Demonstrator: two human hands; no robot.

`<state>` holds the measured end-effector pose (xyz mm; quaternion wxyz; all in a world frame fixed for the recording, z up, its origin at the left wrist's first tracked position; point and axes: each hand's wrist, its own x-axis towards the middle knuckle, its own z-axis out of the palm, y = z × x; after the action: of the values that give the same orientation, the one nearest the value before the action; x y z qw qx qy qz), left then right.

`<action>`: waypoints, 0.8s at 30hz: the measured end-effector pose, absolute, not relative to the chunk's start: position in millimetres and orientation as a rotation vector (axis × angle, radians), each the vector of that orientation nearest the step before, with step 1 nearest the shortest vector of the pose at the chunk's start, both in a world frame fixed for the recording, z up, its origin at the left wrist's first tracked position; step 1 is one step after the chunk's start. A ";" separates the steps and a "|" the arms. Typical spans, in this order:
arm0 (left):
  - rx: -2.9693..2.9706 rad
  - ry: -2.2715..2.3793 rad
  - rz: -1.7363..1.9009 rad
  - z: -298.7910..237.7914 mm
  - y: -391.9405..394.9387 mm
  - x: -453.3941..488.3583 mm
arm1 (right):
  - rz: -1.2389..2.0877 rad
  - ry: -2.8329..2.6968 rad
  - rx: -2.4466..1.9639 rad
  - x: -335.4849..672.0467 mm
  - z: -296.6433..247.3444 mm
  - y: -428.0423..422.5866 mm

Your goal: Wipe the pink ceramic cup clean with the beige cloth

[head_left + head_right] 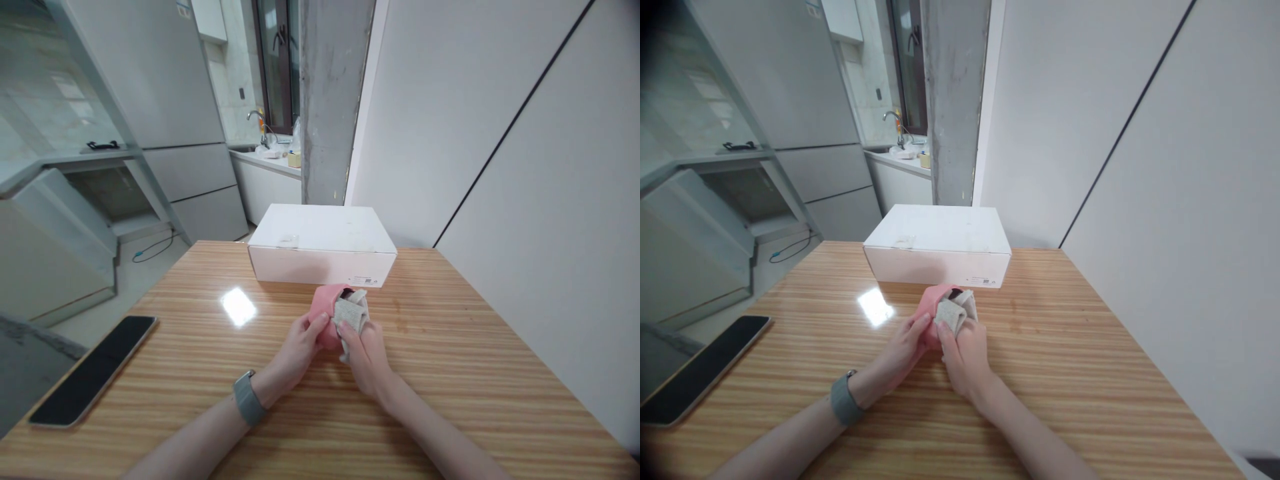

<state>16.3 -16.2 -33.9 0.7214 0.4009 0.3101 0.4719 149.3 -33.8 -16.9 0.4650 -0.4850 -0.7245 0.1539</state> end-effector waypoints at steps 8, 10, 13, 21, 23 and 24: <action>0.976 0.757 1.041 -20.1 -9.9 5.2 | 0.188 -2.035 -0.864 149.2 -5.2 -39.1; 0.959 0.824 1.050 -20.7 -7.4 3.8 | 0.143 -2.105 -0.792 149.3 -0.9 -38.5; 0.934 0.862 1.056 -19.1 -6.6 3.7 | 0.109 -2.127 -0.788 147.4 2.7 -37.4; 0.866 0.665 0.892 -2.1 -16.4 -0.4 | 0.120 -2.014 -1.005 150.9 5.4 -37.7; 0.857 0.624 0.906 -3.7 -18.8 0.5 | 0.193 -1.919 -1.085 154.2 4.7 -38.2; 0.855 0.589 0.922 -5.3 -19.9 1.7 | 0.225 -1.877 -1.116 155.5 4.0 -38.4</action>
<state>1.7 -19.9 -5.3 0.7685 0.3940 0.2714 0.4249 155.5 -38.4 4.0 0.4558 -0.4524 -0.7611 0.0911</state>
